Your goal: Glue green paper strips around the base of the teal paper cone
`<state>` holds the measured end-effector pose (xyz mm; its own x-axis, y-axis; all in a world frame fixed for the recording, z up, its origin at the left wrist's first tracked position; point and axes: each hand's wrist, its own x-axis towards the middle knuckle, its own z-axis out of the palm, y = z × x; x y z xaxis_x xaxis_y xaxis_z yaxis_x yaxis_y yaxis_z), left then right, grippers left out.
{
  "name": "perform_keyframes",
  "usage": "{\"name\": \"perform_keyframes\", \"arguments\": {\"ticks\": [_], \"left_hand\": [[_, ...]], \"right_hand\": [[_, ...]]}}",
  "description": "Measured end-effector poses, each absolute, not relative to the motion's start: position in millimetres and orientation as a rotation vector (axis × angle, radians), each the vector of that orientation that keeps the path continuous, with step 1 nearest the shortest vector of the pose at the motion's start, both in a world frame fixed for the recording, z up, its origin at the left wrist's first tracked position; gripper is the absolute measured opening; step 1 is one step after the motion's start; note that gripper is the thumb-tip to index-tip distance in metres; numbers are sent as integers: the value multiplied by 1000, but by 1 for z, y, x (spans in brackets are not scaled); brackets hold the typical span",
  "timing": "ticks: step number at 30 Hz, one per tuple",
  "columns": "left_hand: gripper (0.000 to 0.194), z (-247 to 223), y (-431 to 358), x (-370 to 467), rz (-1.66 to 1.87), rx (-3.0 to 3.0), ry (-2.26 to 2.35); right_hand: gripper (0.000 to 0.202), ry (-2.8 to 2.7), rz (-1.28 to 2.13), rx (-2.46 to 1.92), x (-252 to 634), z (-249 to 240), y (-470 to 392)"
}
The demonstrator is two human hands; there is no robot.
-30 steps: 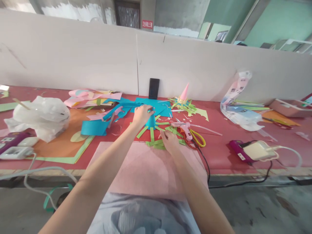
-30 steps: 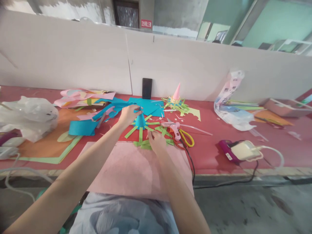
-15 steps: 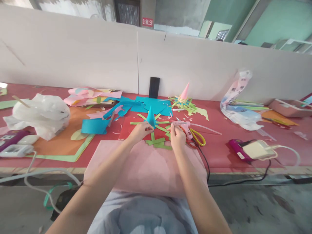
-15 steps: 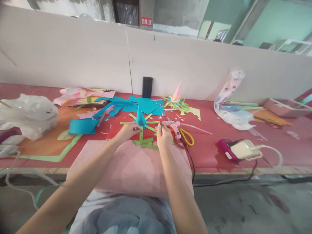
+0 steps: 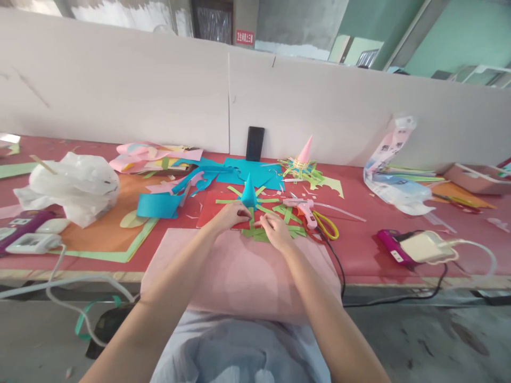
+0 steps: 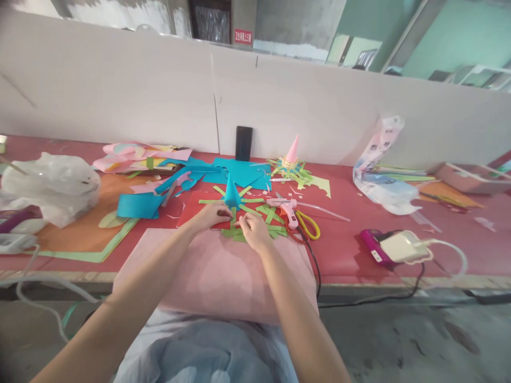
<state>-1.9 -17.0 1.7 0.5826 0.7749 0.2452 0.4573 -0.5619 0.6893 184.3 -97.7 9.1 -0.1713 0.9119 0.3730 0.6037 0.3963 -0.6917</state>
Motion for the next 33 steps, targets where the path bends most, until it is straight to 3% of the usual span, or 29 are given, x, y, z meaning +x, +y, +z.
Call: {"name": "perform_keyframes", "arguments": {"ticks": [33], "left_hand": [[13, 4, -17, 0, 689, 2290, 1001]], "right_hand": [[50, -1914, 515, -1316, 182, 4, -97]]}}
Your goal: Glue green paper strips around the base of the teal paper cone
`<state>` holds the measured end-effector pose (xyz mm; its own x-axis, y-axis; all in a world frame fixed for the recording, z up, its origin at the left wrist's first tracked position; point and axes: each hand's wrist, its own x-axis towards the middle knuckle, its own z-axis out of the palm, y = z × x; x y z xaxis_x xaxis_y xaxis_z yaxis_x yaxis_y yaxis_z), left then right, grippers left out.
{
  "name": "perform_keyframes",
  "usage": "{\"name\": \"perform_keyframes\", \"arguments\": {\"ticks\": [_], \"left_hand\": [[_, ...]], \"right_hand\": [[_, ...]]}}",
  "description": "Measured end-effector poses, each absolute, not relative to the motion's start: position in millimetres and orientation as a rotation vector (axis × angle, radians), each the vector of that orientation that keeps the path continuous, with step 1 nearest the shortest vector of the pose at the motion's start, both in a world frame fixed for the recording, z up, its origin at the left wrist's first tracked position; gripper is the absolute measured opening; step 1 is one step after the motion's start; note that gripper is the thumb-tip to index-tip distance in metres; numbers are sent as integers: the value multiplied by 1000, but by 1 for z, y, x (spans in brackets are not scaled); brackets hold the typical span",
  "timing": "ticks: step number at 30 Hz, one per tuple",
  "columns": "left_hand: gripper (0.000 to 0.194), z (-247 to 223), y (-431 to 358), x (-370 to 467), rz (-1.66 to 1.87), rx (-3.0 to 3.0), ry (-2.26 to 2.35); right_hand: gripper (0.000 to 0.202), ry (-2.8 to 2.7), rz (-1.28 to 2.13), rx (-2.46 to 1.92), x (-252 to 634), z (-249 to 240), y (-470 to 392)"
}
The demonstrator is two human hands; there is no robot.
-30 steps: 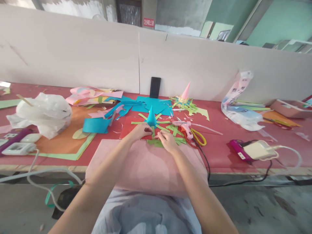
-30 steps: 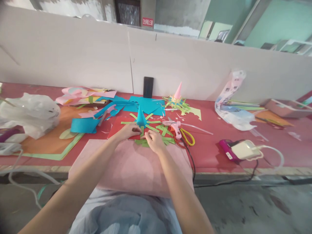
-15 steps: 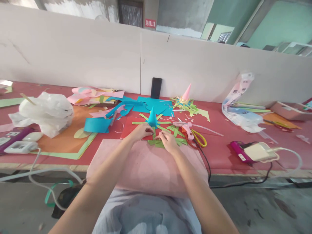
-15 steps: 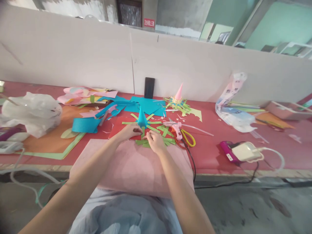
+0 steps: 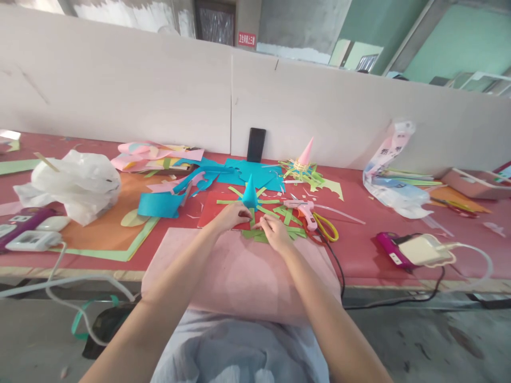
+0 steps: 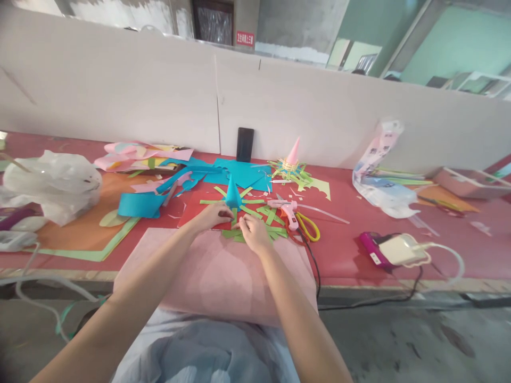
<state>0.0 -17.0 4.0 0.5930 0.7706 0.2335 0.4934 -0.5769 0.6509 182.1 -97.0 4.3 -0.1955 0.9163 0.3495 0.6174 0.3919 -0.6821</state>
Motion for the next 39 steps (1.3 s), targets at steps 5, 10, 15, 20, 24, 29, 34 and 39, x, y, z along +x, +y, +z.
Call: {"name": "perform_keyframes", "arguments": {"ticks": [5, 10, 15, 20, 24, 29, 34, 39], "left_hand": [[13, 4, -17, 0, 688, 2275, 1008], [14, 4, -18, 0, 695, 2254, 1011], [15, 4, -18, 0, 687, 2276, 996], [14, 5, -17, 1, 685, 2287, 996], [14, 5, -17, 0, 673, 2304, 998], [14, 5, -18, 0, 677, 2308, 1002], [14, 2, -15, 0, 672, 2297, 1016], [12, -2, -16, 0, 720, 2252, 1017]], "right_hand": [[53, -1925, 503, -1326, 181, 6, -97], [53, -1923, 497, -1328, 180, 7, -98], [53, -1933, 481, -1337, 180, 6, -97], [53, -1927, 478, -1331, 180, 6, -96], [53, -1925, 487, -1329, 180, 8, -96], [54, -1902, 530, -1318, 180, 7, -97], [56, -1812, 520, -1273, 180, 8, -99], [47, -1429, -23, -1472, 208, 14, -95]]}}
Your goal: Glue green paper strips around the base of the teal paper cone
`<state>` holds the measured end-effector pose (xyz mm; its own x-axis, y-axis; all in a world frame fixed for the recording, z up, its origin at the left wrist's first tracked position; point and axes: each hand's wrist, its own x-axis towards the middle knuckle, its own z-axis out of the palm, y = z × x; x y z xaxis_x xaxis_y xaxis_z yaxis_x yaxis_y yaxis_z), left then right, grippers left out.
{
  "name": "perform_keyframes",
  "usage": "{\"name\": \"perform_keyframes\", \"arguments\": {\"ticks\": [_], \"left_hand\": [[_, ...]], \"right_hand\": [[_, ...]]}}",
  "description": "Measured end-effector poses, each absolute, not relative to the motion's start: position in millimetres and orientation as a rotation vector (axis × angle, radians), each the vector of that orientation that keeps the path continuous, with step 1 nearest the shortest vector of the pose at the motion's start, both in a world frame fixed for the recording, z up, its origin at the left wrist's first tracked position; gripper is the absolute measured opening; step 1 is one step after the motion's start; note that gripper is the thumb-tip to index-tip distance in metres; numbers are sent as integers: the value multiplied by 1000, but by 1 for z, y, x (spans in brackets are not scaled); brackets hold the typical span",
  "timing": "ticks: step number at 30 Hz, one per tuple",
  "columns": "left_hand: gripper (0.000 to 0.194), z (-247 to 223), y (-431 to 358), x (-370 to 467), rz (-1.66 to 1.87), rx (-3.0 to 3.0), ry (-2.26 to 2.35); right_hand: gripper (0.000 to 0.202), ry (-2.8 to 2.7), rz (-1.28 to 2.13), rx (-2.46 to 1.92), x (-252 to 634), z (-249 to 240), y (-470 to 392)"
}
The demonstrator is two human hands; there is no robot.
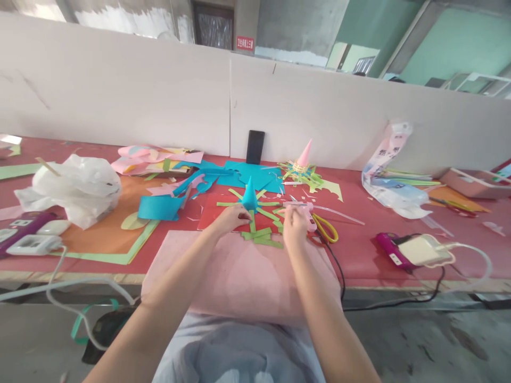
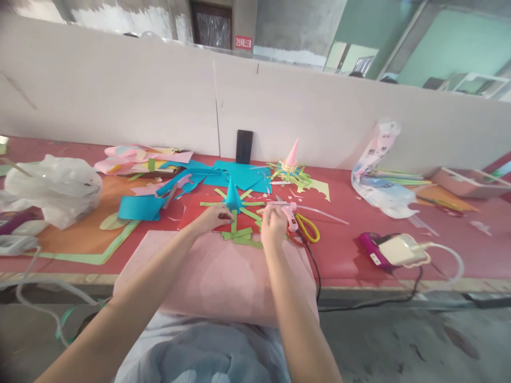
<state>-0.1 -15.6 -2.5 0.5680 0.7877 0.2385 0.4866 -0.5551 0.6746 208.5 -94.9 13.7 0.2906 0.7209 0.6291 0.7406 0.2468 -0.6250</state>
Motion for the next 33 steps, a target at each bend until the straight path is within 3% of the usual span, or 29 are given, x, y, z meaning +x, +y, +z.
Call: {"name": "perform_keyframes", "arguments": {"ticks": [4, 11, 16, 26, 33], "left_hand": [[15, 2, -20, 0, 804, 2178, 998], [13, 13, -17, -6, 1090, 2097, 1331], [11, 4, -15, -8, 1052, 2170, 1390], [15, -7, -11, -8, 888, 2223, 1414], [16, 3, -22, 0, 930, 2251, 1442]], "right_hand": [[32, -1034, -345, -1802, 240, 12, -92], [27, -973, -322, -2049, 253, -3, -90], [30, -1036, -248, -2176, 256, -6, -89], [41, -1029, -256, -1930, 252, 3, -88], [46, -1088, 13, -1767, 233, 9, -90]]}}
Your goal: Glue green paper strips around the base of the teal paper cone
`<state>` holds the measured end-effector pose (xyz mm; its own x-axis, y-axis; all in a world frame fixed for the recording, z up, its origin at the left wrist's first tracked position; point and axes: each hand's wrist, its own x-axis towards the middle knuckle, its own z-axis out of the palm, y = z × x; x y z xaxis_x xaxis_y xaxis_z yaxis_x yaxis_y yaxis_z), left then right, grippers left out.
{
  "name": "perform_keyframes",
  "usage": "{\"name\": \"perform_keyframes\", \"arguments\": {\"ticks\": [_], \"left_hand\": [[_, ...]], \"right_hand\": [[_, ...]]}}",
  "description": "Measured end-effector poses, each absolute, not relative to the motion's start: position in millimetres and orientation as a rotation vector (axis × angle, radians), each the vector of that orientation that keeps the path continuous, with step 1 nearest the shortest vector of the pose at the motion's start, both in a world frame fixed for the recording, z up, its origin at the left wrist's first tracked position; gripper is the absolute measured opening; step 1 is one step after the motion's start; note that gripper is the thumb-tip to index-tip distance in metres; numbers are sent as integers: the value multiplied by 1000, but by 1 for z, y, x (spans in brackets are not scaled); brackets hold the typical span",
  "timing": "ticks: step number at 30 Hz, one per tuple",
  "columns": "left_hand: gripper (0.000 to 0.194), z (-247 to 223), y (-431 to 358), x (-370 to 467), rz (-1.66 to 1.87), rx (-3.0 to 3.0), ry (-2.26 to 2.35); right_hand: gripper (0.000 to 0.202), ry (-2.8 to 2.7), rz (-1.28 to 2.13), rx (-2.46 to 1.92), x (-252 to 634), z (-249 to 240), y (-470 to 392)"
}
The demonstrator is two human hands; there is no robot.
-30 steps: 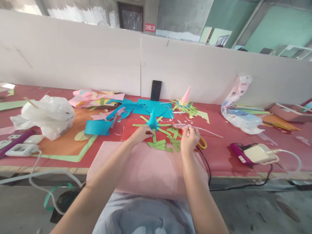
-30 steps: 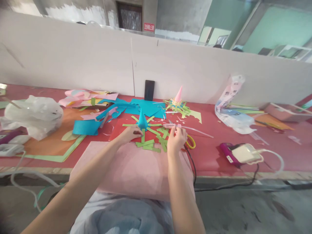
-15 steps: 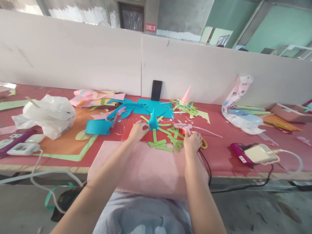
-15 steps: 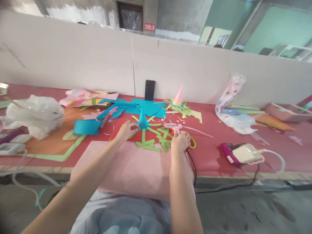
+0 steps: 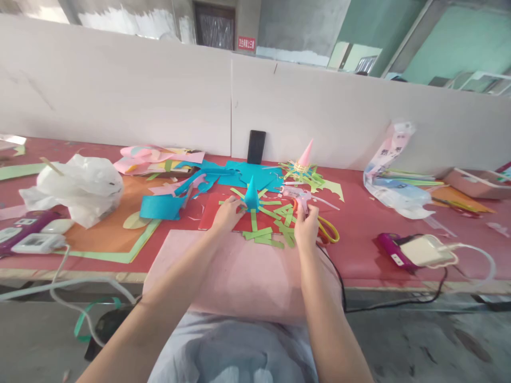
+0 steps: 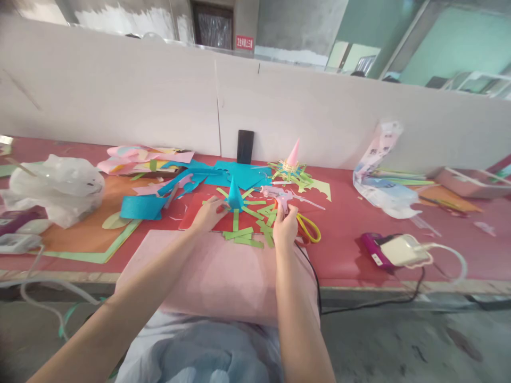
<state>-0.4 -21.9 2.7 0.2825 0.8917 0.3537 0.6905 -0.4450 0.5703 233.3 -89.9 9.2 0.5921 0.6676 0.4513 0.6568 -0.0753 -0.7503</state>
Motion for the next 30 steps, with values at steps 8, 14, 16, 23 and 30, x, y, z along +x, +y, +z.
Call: {"name": "perform_keyframes", "arguments": {"ticks": [8, 14, 16, 23, 30], "left_hand": [[35, 2, -32, 15, 850, 2281, 1448], [31, 0, -31, 22, 785, 2271, 1570], [31, 0, -31, 21, 776, 2249, 1581], [30, 0, -30, 19, 810, 2230, 1532], [14, -6, -24, 15, 885, 2174, 1442]], "right_hand": [[50, -974, 159, -1819, 227, 17, -95], [50, -975, 239, -1849, 223, 22, -98], [51, -977, 253, -1866, 222, 22, -98], [53, -981, 284, -1881, 221, 23, -99], [64, -1015, 364, -1926, 220, 23, -98]]}}
